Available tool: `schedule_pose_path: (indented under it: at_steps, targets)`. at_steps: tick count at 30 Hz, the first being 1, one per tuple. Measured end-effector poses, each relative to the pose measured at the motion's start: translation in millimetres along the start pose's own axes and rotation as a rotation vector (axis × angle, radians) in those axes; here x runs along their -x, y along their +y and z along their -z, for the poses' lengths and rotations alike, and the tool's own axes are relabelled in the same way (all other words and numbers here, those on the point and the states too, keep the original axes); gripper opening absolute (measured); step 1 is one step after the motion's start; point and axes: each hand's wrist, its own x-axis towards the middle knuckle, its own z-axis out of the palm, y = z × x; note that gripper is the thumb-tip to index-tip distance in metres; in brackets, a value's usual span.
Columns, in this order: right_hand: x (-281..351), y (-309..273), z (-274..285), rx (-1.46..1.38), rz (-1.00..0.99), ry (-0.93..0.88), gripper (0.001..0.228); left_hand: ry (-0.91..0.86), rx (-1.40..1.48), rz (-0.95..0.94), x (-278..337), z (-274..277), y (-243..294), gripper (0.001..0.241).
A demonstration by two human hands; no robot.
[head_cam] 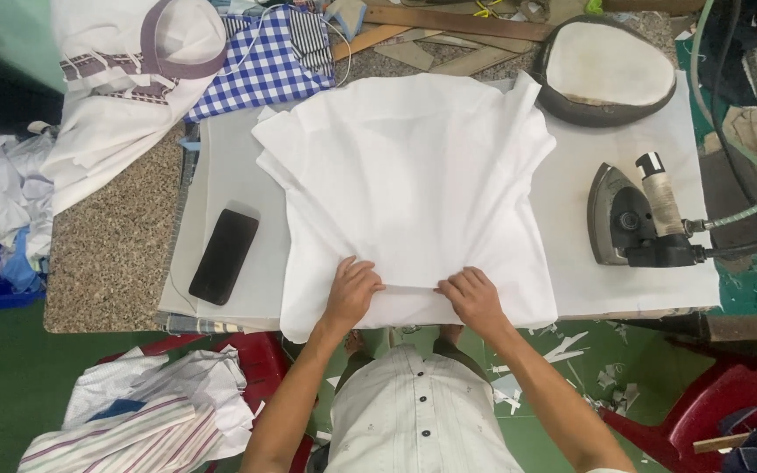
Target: Ironing a white shirt on a work table and then folding it.
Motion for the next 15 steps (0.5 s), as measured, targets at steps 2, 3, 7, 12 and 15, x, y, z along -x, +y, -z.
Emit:
schedule_pose_path:
  at_steps: [2, 3, 7, 12, 15]
  targets:
    - [11, -1, 5, 0.027, 0.078, 0.047, 0.008, 0.005, -0.036, -0.039, 12, -9, -2, 0.021]
    - [19, -1, 7, 0.021, 0.122, 0.019, 0.009, -0.014, -0.062, -0.094, 18, -11, 0, 0.021]
    - [54, -3, 3, -0.021, 0.184, -0.194, 0.014, -0.08, -0.113, -0.176, 32, -4, 19, 0.02]
    - [27, -12, 24, -0.1, 0.031, -0.408, 0.024, -0.183, -0.101, -0.158, 15, 4, 31, 0.024]
    - [-23, -2, 13, -0.158, -0.053, -0.239, 0.024, -0.127, -0.166, -0.148, -35, -7, 37, 0.021]
